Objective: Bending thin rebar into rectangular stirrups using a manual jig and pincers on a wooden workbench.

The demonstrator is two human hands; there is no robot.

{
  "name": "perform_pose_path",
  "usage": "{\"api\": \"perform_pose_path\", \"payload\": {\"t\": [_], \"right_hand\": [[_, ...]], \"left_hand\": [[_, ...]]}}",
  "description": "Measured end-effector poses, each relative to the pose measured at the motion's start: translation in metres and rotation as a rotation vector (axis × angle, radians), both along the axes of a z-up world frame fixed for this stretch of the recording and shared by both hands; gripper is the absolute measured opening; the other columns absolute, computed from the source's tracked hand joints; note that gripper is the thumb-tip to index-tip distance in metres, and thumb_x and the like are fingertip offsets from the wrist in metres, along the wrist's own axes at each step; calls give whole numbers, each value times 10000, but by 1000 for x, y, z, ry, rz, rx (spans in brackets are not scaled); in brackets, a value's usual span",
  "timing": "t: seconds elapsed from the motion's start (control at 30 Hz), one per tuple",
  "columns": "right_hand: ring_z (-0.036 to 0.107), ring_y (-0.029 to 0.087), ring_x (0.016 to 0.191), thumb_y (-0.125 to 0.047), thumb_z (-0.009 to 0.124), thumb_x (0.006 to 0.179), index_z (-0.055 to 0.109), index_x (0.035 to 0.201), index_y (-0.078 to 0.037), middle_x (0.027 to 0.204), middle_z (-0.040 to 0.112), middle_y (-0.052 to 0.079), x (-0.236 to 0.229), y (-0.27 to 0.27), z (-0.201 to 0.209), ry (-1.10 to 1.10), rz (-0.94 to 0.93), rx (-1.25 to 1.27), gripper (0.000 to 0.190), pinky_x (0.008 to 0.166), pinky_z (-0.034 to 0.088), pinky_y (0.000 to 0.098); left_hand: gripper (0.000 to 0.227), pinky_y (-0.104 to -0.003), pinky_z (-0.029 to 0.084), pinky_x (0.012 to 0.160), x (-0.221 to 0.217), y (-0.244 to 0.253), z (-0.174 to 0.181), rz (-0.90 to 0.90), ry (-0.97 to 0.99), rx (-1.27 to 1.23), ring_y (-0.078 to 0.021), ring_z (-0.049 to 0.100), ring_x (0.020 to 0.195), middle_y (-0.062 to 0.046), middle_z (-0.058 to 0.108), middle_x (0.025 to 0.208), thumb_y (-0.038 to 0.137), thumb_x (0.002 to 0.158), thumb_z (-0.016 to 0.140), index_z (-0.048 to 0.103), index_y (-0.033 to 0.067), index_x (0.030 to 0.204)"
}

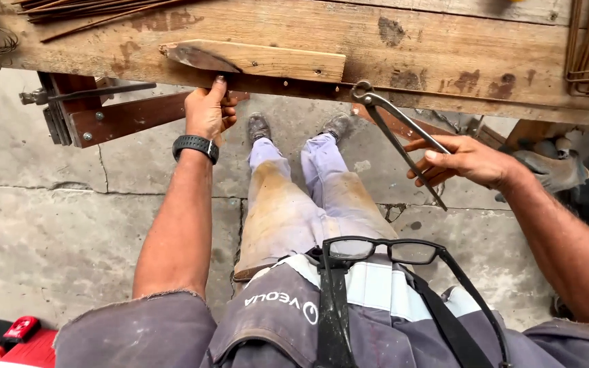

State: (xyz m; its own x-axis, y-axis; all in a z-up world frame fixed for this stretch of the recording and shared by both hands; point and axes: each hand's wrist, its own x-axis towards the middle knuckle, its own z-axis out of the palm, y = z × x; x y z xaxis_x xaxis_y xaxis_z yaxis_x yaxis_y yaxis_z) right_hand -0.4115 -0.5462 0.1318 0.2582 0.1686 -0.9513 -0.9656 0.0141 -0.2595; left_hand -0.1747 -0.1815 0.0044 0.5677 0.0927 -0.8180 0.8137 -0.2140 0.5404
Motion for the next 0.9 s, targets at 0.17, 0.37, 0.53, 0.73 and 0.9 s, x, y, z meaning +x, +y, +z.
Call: {"api": "perform_pose_path", "payload": {"t": [0.17,0.37,0.53,0.73,0.9], "right_hand": [[705,421,1031,-224,519,899,558,1439,-80,1149,745,336,22,-10,-6,78,37,67,560,943,539,506],[677,504,986,-158,484,939,555,1432,-34,1136,707,425,22,-26,-27,128,-18,152,514,900,514,551],[690,433,785,-317,523,973,616,1040,71,909,713,324,0,-34,-73,122,20,295,405,687,570,534],[625,281,617,-85,770,828,540,706,-9,657,609,158,-9,-14,-78,38,124,248,271,596,517,392],[711,329,633,-24,821,760,587,793,4,617,601,147,-41,56,-77,35,-157,233,238,646,627,491]], "left_hand": [[308,-235,506,428,1,0,2,-6,22,6,-102,556,498,-94,694,770,360,947,667,490,111,905],[355,-235,526,437,2,0,-2,-16,24,21,-89,562,507,-75,681,777,420,909,682,497,119,923],[332,-250,535,459,0,-1,6,-14,23,36,-91,541,523,-84,674,789,401,926,664,496,115,920],[322,-284,579,521,2,-7,6,-52,20,50,-94,506,520,-99,664,788,381,946,647,501,104,870],[349,-339,663,539,0,17,-26,-105,-46,42,-111,590,512,-119,705,733,421,932,688,561,97,965]]}}
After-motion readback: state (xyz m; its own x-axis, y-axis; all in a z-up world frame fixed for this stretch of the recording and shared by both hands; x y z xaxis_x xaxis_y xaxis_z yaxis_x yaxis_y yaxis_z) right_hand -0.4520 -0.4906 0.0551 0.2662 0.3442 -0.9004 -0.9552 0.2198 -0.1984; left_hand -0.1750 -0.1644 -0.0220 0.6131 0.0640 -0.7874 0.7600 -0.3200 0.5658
